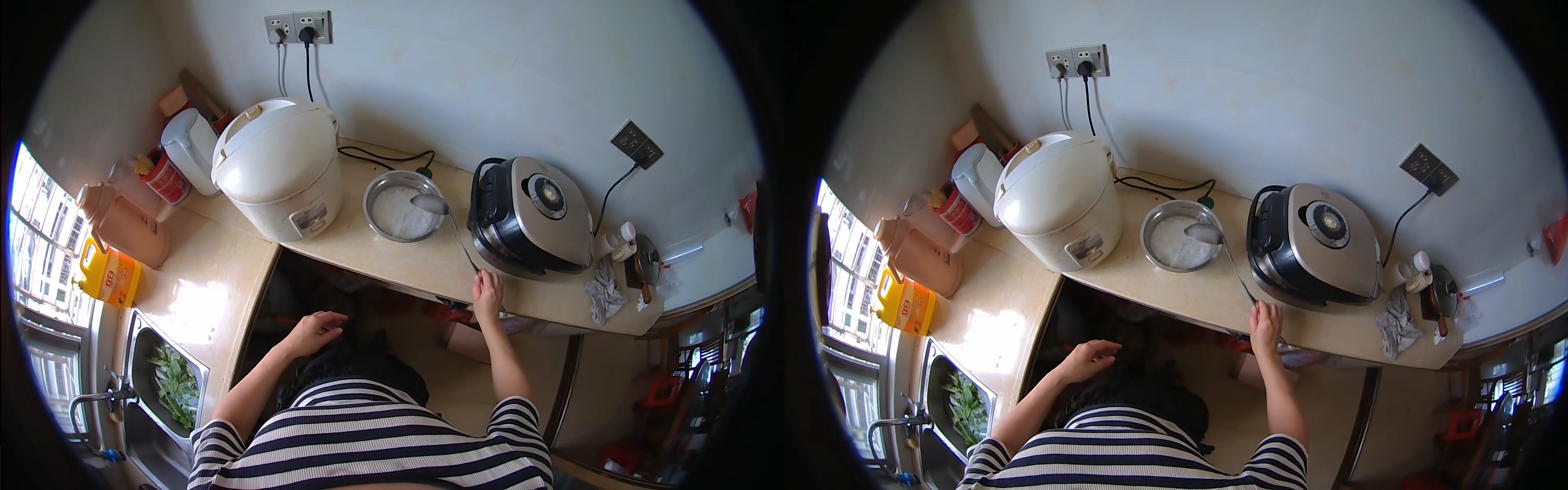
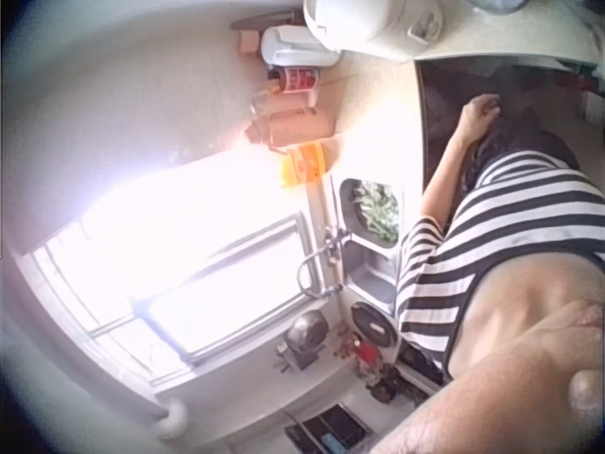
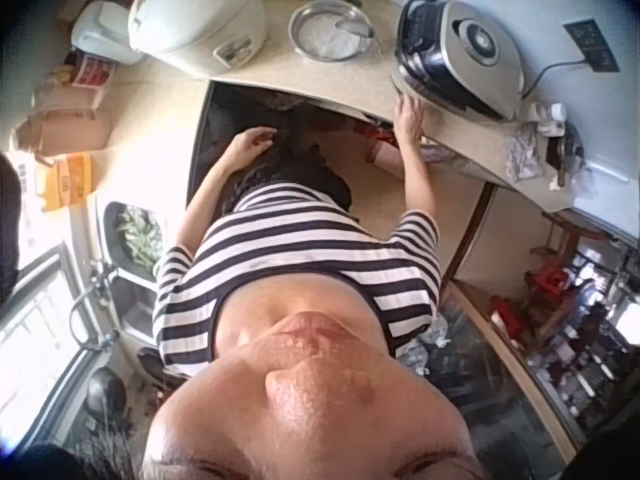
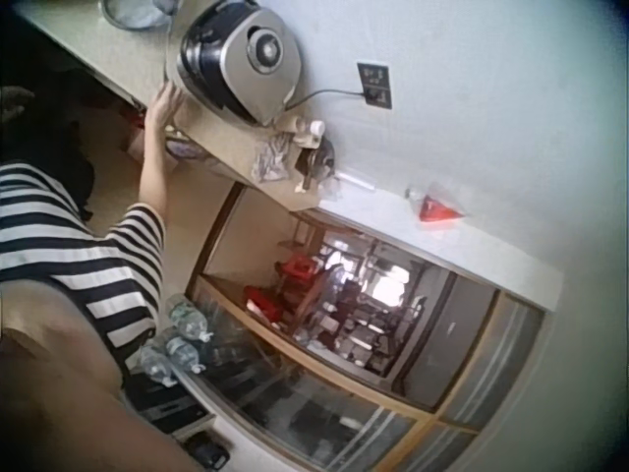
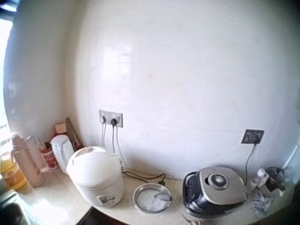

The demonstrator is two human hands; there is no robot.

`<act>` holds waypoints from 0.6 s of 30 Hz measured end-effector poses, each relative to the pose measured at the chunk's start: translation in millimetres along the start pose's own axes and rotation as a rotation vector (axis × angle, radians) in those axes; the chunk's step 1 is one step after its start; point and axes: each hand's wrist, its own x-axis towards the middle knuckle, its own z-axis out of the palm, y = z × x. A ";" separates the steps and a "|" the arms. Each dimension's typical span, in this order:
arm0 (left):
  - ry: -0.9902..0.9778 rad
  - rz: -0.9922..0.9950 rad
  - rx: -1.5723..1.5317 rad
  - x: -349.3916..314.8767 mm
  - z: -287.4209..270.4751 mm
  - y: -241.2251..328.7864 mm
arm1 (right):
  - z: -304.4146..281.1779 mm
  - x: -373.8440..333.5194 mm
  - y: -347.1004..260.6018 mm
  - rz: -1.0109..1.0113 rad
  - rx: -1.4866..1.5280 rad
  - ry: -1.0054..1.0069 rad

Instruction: The person ladles liquid from a pot into a bowl, washes a small container and vegetables in the sink, stirs cooked meat in a rice cooker, and fills a basin with water in the bathroom.

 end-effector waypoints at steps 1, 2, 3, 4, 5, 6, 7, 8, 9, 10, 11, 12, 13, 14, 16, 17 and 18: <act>-0.006 -0.009 0.008 -0.4 -0.5 -1.0 | -3.4 3.5 -4.6 0.016 0.045 -0.003; -0.006 -0.010 0.002 -1.1 0.2 -1.9 | -6.9 7.9 -9.4 0.033 0.090 -0.005; -0.005 -0.008 -0.002 -1.0 -0.1 -2.3 | -10.6 12.2 -13.2 0.050 0.136 -0.004; -0.005 -0.006 -0.005 -1.1 -0.3 -2.9 | -14.6 14.9 -16.0 0.134 0.196 -0.078; -0.005 -0.006 -0.011 -1.2 -0.2 -3.5 | -18.4 17.0 -18.4 0.218 0.256 -0.152; -0.005 -0.004 -0.017 -0.8 -0.1 -4.1 | -21.8 19.0 -20.2 0.303 0.313 -0.225; -0.006 -0.002 -0.024 -0.6 0.1 -4.5 | -24.5 20.8 -21.7 0.336 0.352 -0.241; -0.006 -0.005 -0.024 -0.5 -0.2 -4.1 | -26.9 22.3 -22.8 0.369 0.392 -0.257; -0.006 -0.008 -0.025 -0.4 -1.1 -3.0 | -28.2 22.9 -23.2 0.403 0.431 -0.274; -0.006 -0.012 -0.025 -0.3 -1.9 -2.3 | -29.0 23.1 -22.5 0.408 0.433 -0.278; -0.006 -0.006 -0.022 -0.2 -2.7 -2.3 | -30.0 23.4 -21.2 0.412 0.434 -0.282; -0.006 -0.001 -0.019 -0.1 -3.3 -2.5 | -30.7 23.3 -19.8 0.416 0.436 -0.287; -0.006 0.004 -0.016 -0.2 -3.8 -2.8 | -30.7 23.1 -18.3 0.364 0.403 -0.267; -0.005 0.005 -0.019 -0.2 -4.0 -3.4 | -29.8 22.7 -16.3 0.312 0.369 -0.247; -0.004 0.007 -0.023 -0.2 -5.0 -4.7 | -26.1 20.3 -11.3 0.221 0.322 -0.190; -0.003 0.003 -0.022 -0.4 -5.6 -4.8 | -23.1 17.7 -7.8 0.181 0.308 -0.154; -0.001 -0.002 -0.020 -0.9 -6.6 -4.7 | -20.2 15.8 -5.4 0.141 0.296 -0.119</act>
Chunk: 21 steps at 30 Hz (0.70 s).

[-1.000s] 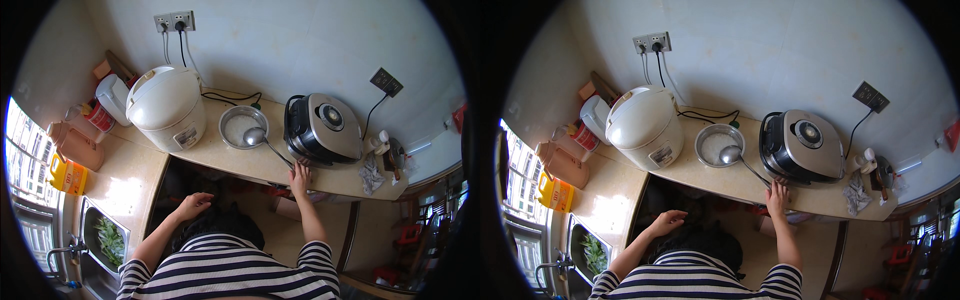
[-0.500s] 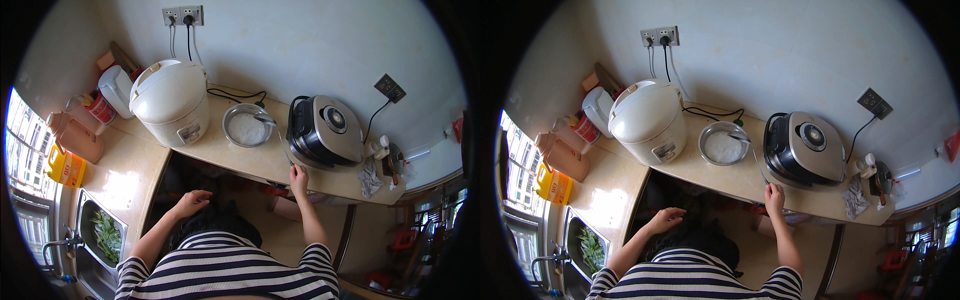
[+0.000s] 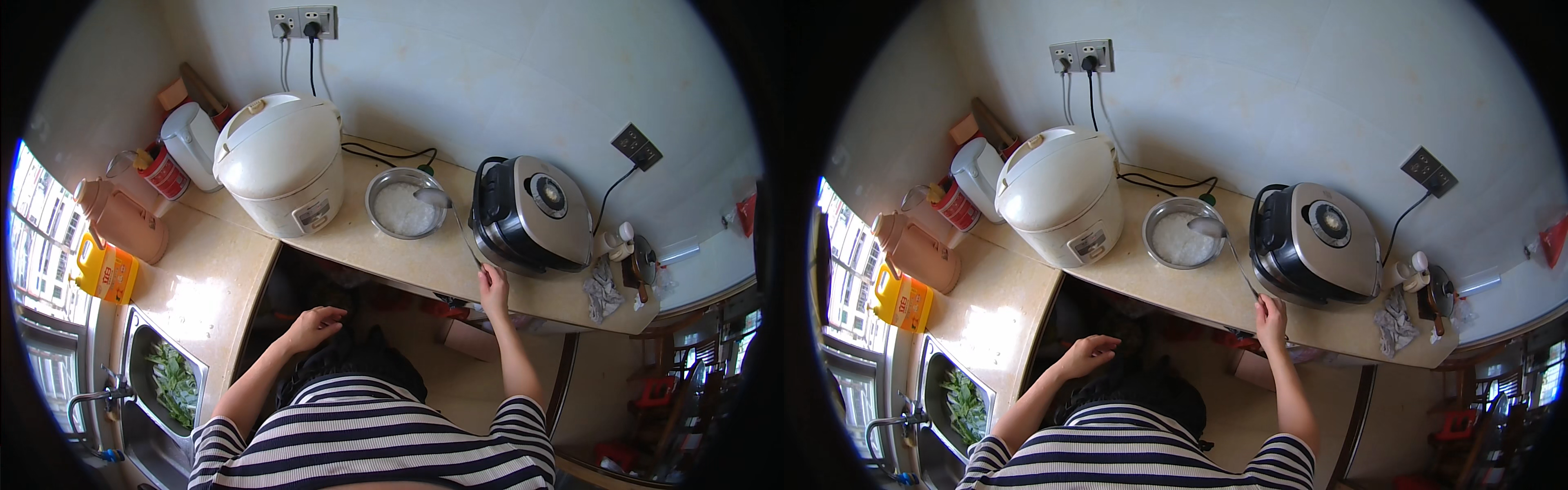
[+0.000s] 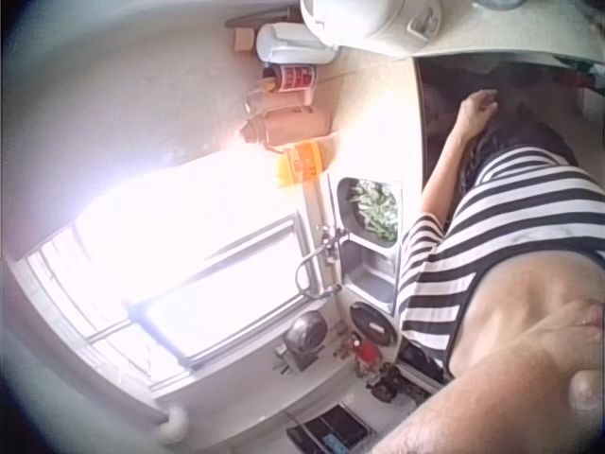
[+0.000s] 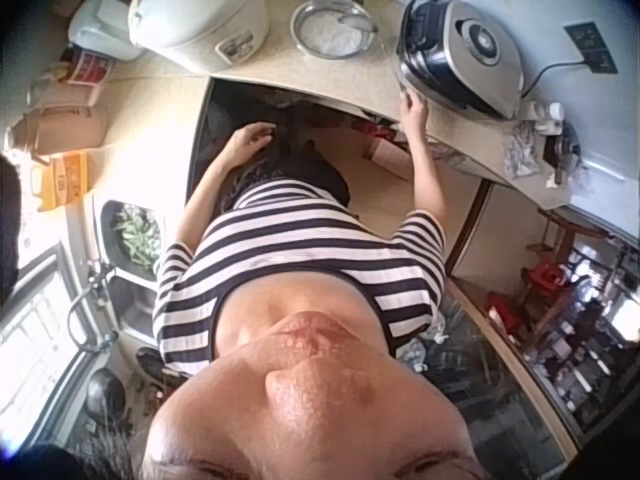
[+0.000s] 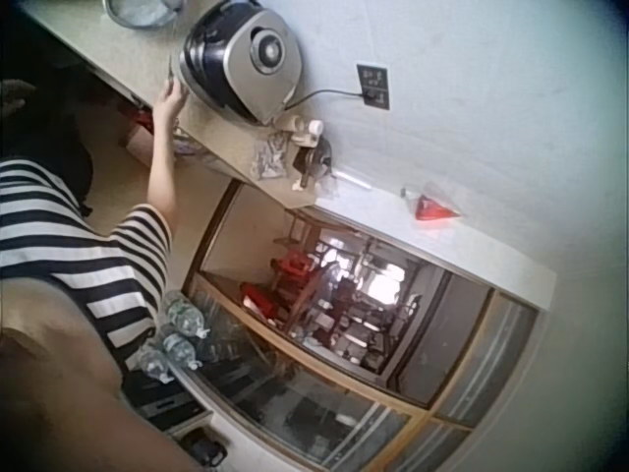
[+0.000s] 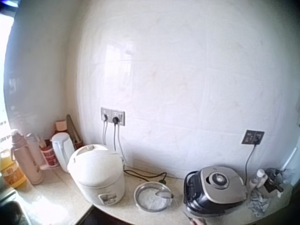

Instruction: The person ladles liquid from a pot into a bowl, washes a small container and vegetables in the sink, stirs cooked meat in a rice cooker, and fills a basin with water in the bathroom.

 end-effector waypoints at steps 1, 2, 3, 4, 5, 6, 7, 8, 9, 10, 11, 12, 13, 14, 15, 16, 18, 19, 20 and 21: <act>0.002 -0.005 0.002 -0.5 -0.5 0.0 | 0.9 -1.1 3.4 -0.043 -0.035 -0.009; 0.005 -0.005 -0.001 -1.0 -0.6 -0.1 | 1.2 -2.3 6.8 -0.085 -0.070 -0.019; 0.009 -0.006 -0.003 -1.2 -0.7 -0.1 | 2.2 -2.8 9.2 -0.129 -0.105 -0.028; 0.013 -0.006 -0.005 -1.4 -0.7 -0.2 | 3.5 -3.4 11.4 -0.117 -0.115 -0.033; 0.015 -0.009 0.003 -1.7 -0.5 -1.2 | 4.6 -3.8 13.4 -0.105 -0.125 -0.038; 0.014 -0.009 0.012 -1.4 -0.4 -2.9 | 5.3 -4.8 15.9 -0.091 -0.137 -0.040; 0.013 -0.009 0.020 -0.9 0.1 -3.9 | 7.9 -6.2 21.5 -0.096 -0.147 -0.038; 0.011 -0.010 0.020 -0.2 0.8 -3.9 | 11.6 -7.6 28.6 -0.102 -0.158 -0.035; 0.009 -0.015 0.021 -0.5 1.6 -4.2 | 13.7 -8.5 30.1 -0.106 -0.167 -0.035; 0.006 -0.019 0.022 -0.8 2.6 -4.0 | 15.2 -9.6 31.7 -0.096 -0.183 -0.023; 0.016 -0.014 0.017 -1.1 4.0 -3.5 | 17.4 -10.6 33.0 -0.085 -0.199 -0.010; 0.025 -0.008 0.014 -1.2 5.3 -2.5 | 18.7 -11.3 32.4 -0.073 -0.215 0.003; 0.033 -0.002 0.011 -1.2 6.6 -1.4 | 19.4 -11.4 32.1 -0.068 -0.236 0.008; 0.023 -0.017 0.012 -1.1 7.8 -0.1 | 19.7 -11.3 31.8 -0.063 -0.257 0.014; 0.013 -0.029 0.013 -0.5 8.8 1.1 | 19.7 -11.6 31.6 -0.059 -0.279 0.021; 0.002 -0.041 0.015 0.1 10.0 2.2 | 19.1 -13.3 31.1 -0.056 -0.302 0.029; 0.019 -0.026 0.035 1.2 13.7 4.3 | 15.4 -14.6 26.2 -0.052 -0.351 0.047; 0.027 -0.018 0.046 2.0 15.8 5.3 | 11.3 -15.8 21.5 -0.049 -0.370 0.050; 0.050 -0.007 0.049 2.4 17.2 5.3 | 5.2 -19.2 15.7 -0.045 -0.389 0.054; 0.071 0.008 0.052 4.6 18.0 5.0 | -2.9 -20.6 8.9 -0.040 -0.413 0.062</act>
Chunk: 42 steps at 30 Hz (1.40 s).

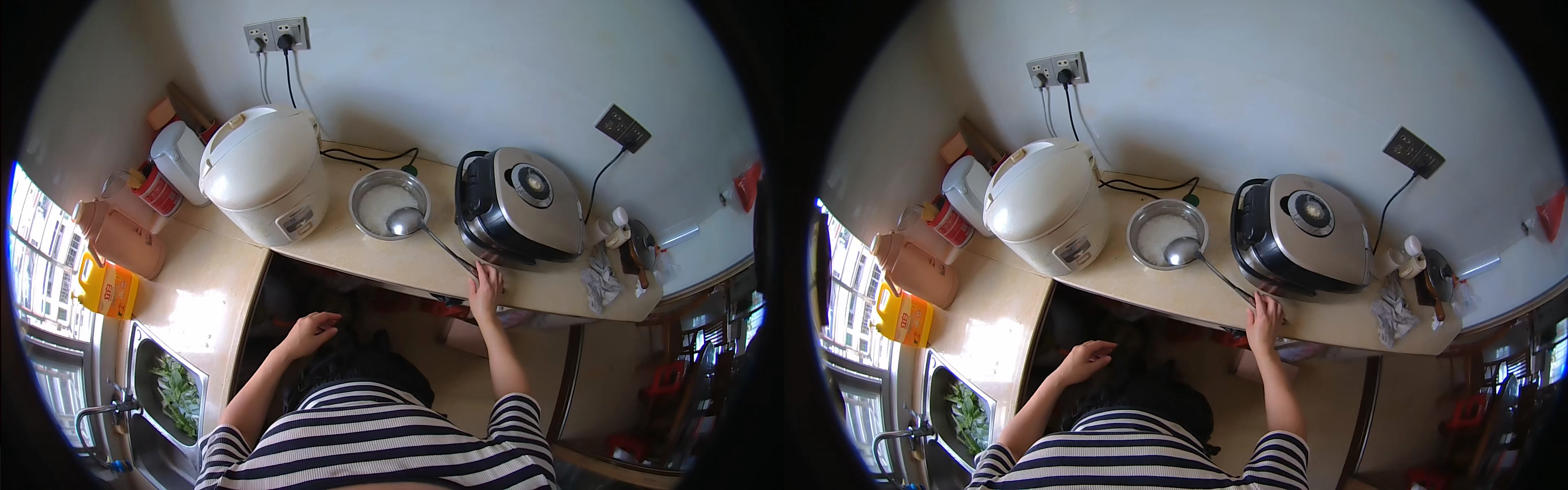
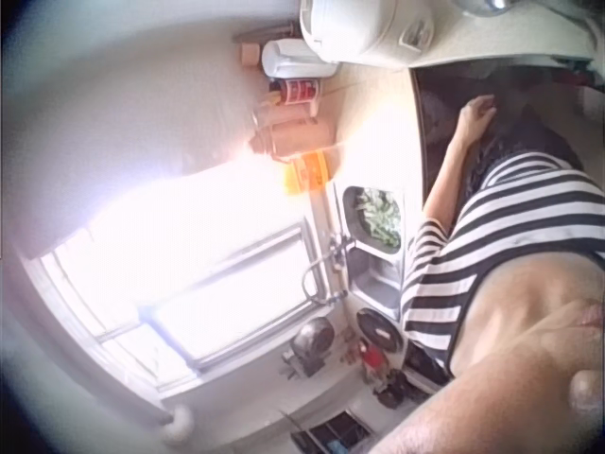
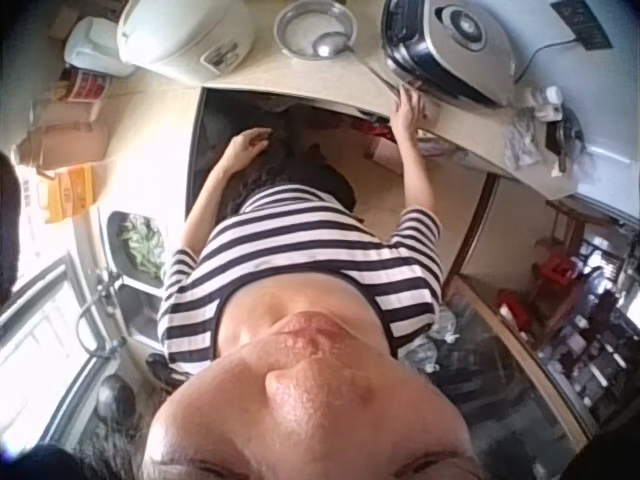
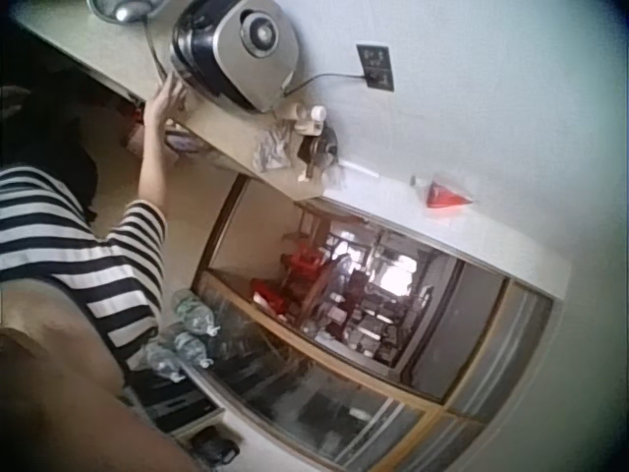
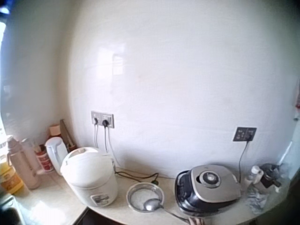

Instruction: The person ladles liquid from a pot into a bowl, washes a small container and vegetables in the sink, stirs cooked meat in a rice cooker, and fills a basin with water in the bathroom.

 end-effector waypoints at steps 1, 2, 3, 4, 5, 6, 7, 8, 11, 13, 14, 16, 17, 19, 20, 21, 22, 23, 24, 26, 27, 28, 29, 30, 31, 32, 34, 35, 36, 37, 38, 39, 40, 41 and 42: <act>0.019 0.017 0.003 2.2 0.9 -0.7 | -7.9 -2.6 -1.1 0.026 0.071 0.022; 0.049 0.016 -0.001 4.6 2.2 -2.1 | -15.7 -6.5 -1.8 0.054 0.140 0.046; 0.069 0.022 -0.002 8.3 3.6 -4.3 | -25.6 -11.7 -3.2 0.091 0.204 0.077; 0.079 0.024 -0.003 9.7 5.7 -7.7 | -37.0 -15.8 -8.5 0.105 0.208 0.145; 0.070 -0.001 0.023 11.9 7.0 -12.1 | -35.0 -27.8 -3.9 0.359 0.500 0.081; 0.053 -0.020 0.047 14.7 9.5 -16.8 | -30.6 -44.4 5.4 0.611 0.792 0.031; 0.044 -0.036 0.071 18.8 12.5 -23.3 | -34.3 -54.7 6.5 0.846 1.095 -0.008; 0.009 -0.036 0.028 21.3 17.6 -32.2 | -42.4 -70.7 6.6 1.008 1.270 0.029; -0.222 0.016 0.097 39.3 38.5 -62.5 | -26.6 -175.7 27.4 0.602 0.513 -0.261; -0.331 0.207 0.206 43.9 53.0 -95.5 | -37.7 -235.4 16.2 0.772 0.342 -0.488; -0.393 0.249 0.292 49.6 59.8 -109.8 | -48.5 -266.8 7.7 0.870 0.255 -0.606; -0.469 0.270 0.433 61.0 79.1 -128.2 | -77.5 -315.5 -13.3 1.347 0.390 -0.623; -0.515 0.172 0.402 64.9 91.1 -138.0 | -93.4 -337.6 -25.9 1.705 0.634 -0.478; -0.618 -0.021 0.366 77.2 118.7 -158.0 | -99.7 -427.2 -39.0 1.565 0.195 -0.602; -0.696 -0.044 0.413 84.3 132.6 -174.2 | -98.7 -465.2 -48.7 1.495 -0.011 -0.679; -0.770 -0.078 0.468 89.7 143.0 -194.7 | -103.0 -485.7 -59.2 1.605 0.028 -0.702; -0.852 -0.103 0.530 93.7 150.7 -206.3 | -110.7 -509.7 -70.0 1.726 0.071 -0.719; -0.944 -0.029 0.625 102.8 155.3 -206.7 | -114.2 -536.0 -82.7 1.854 0.124 -0.716; -1.034 0.045 0.709 110.2 168.4 -199.2 | -108.8 -563.8 -92.0 2.040 0.213 -0.656; -0.973 -0.002 0.664 114.2 193.4 -164.3 | -109.9 -599.8 -116.5 2.059 0.249 -0.466; -1.000 0.108 0.594 125.6 204.6 -162.7 | -108.6 -610.9 -124.0 2.050 0.267 -0.382; -0.976 0.139 0.598 141.6 221.7 -164.0 | -102.2 -622.1 -133.9 2.051 0.288 -0.336; -0.966 0.051 0.661 124.6 249.3 -105.6 | -101.8 -639.9 -137.7 2.062 0.264 -0.293; -1.065 0.127 0.673 130.1 260.6 -88.6 | -100.0 -650.1 -143.8 1.994 0.313 -0.290; -1.082 0.106 0.690 137.9 282.0 -77.1 | -102.2 -653.3 -148.2 2.083 0.367 -0.218; -1.109 -0.018 0.652 144.6 306.7 -69.1 | -109.1 -651.7 -147.9 2.160 0.418 -0.146; -1.149 -0.495 0.446 168.0 358.4 -63.4 | -125.9 -658.5 -130.7 2.237 0.478 -0.077; -1.178 -0.636 0.351 172.5 389.6 -49.2 | -132.2 -665.0 -126.3 2.251 0.493 -0.079; -1.195 -0.611 0.278 170.0 419.9 -29.7 | -139.3 -671.4 -120.2 2.261 0.505 -0.087; -1.211 -0.589 0.206 166.7 449.3 -7.4 | -147.3 -678.9 -107.7 2.216 0.489 -0.173; -1.172 -0.303 0.277 145.5 488.0 13.0 | -160.3 -690.6 -93.7 2.189 0.456 -0.254; -1.142 -0.168 0.217 121.8 515.8 51.4 | -168.6 -701.5 -78.2 2.152 0.438 -0.333; -1.133 -0.021 0.270 108.3 540.5 83.0 | -175.7 -707.2 -59.5 2.152 0.315 -0.299; -1.119 0.121 0.318 99.9 560.5 101.9 | -184.1 -708.4 -38.4 2.147 0.194 -0.276; -1.158 0.236 0.318 104.2 579.7 108.5 | -199.6 -705.4 -11.8 2.091 0.211 -0.272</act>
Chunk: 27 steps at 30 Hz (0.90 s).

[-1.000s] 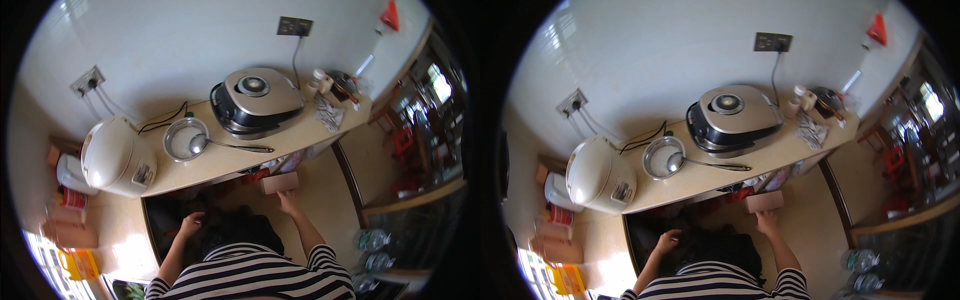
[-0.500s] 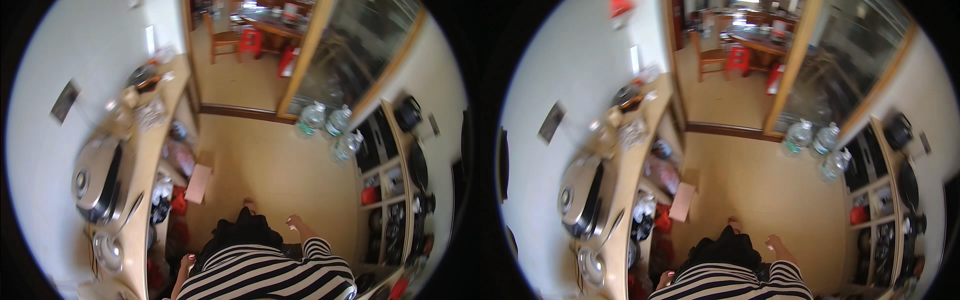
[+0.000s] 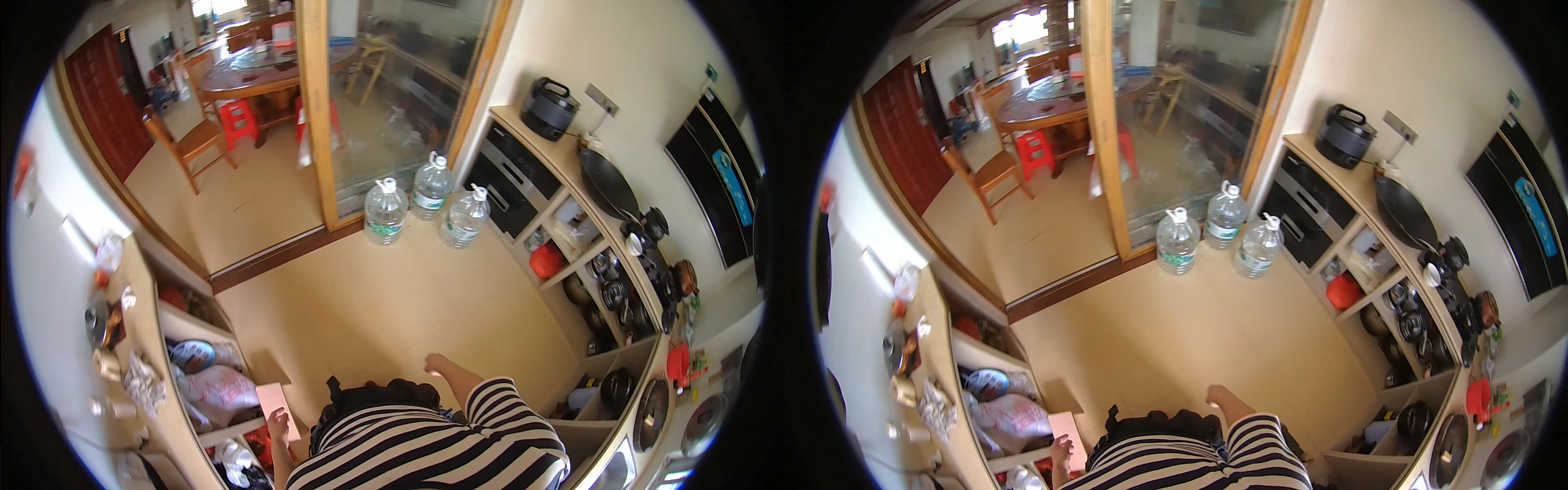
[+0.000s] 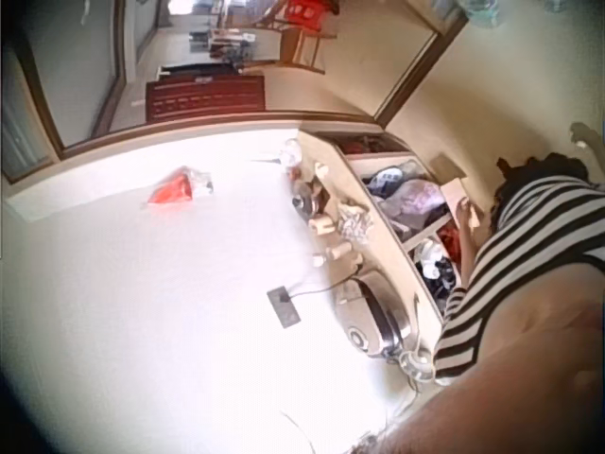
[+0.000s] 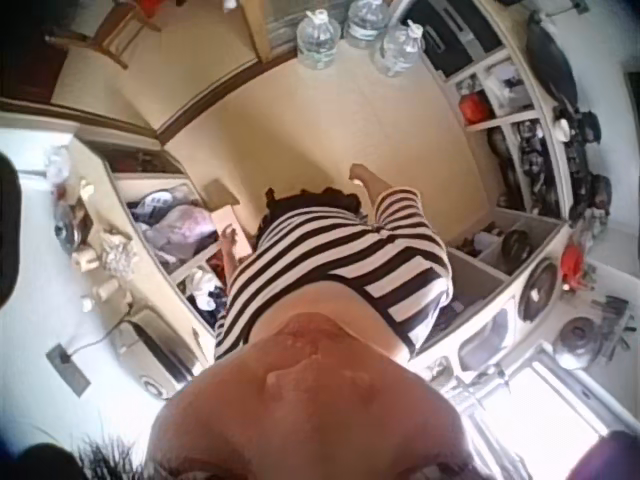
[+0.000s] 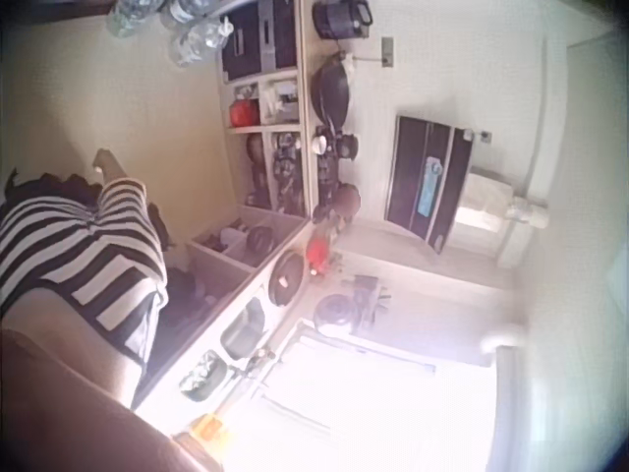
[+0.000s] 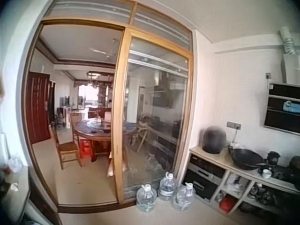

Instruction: The person ladles liquid from a pot into a bowl, washes a small container and vegetables in the sink, stirs cooked meat in a rice cooker, and fills a basin with water in the bathroom.

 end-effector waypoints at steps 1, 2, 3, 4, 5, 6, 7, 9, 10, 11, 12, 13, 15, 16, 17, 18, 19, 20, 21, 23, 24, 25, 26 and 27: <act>-0.030 0.106 0.060 27.3 -3.2 0.9 | -19.9 15.4 -17.9 -0.015 0.062 0.039; -0.039 0.180 0.145 52.0 -5.2 -0.7 | -29.6 39.0 -28.6 -0.075 0.112 0.104; -0.078 0.200 0.177 72.4 -5.2 9.8 | -45.4 57.4 -46.1 -0.081 0.145 0.149; -0.104 0.248 0.178 86.8 -4.8 19.3 | -67.8 71.3 -67.6 -0.136 0.120 0.140; -0.123 0.226 0.037 106.5 -7.1 16.2 | -86.8 84.2 -88.0 -0.195 0.103 0.133; -0.150 0.175 0.049 125.2 -10.6 23.2 | -96.4 100.4 -100.7 -0.199 0.208 0.177; -0.167 0.101 0.105 139.7 -13.3 32.3 | -106.3 115.4 -111.6 -0.209 0.311 0.224; -0.173 -0.019 0.230 162.2 -31.3 45.7 | -131.0 135.0 -135.7 -0.148 0.365 0.218; -0.188 -0.059 0.283 179.1 -37.6 55.0 | -142.2 140.1 -146.5 -0.118 0.394 0.213; -0.197 -0.074 0.315 197.2 -46.0 67.6 | -150.0 149.4 -152.0 -0.078 0.391 0.228; -0.210 -0.076 0.338 217.3 -55.7 81.8 | -156.5 155.8 -152.3 -0.039 0.388 0.241; -0.224 -0.066 0.354 241.6 -63.6 98.3 | -162.4 161.3 -152.3 -0.003 0.383 0.252; -0.237 -0.053 0.358 284.1 -75.9 130.4 | -168.2 169.3 -148.1 0.113 0.395 0.235; -0.250 -0.029 0.340 308.8 -80.6 148.0 | -162.6 179.5 -146.5 0.161 0.380 0.264; -0.258 -0.014 0.316 330.6 -85.9 163.9 | -159.8 192.2 -146.2 0.206 0.361 0.292; -0.268 0.008 0.266 353.7 -91.2 177.1 | -168.1 197.0 -151.3 0.259 0.406 0.276; -0.283 0.024 0.209 376.9 -99.0 188.7 | -176.2 195.1 -160.0 0.308 0.446 0.241; -0.335 0.038 0.104 408.5 -95.8 206.6 | -176.6 194.4 -162.1 0.320 0.463 0.221; -0.380 0.023 -0.049 434.0 -94.9 223.4 | -180.8 201.4 -168.1 0.307 0.467 0.200; -0.343 -0.074 -0.167 462.4 -71.0 285.3 | -185.4 221.6 -175.3 0.295 0.415 0.114; -0.336 0.036 -0.183 466.9 -65.9 302.6 | -191.4 235.6 -181.4 0.266 0.365 0.065; -0.271 -0.063 -0.051 478.2 -58.1 320.3 | -199.5 248.8 -185.8 0.242 0.309 0.015; -0.301 -0.100 -0.084 483.6 -49.0 342.9 | -207.4 261.7 -189.2 0.255 0.358 -0.006; -0.326 -0.133 -0.119 488.1 -42.2 362.0 | -216.1 275.7 -193.0 0.266 0.407 -0.028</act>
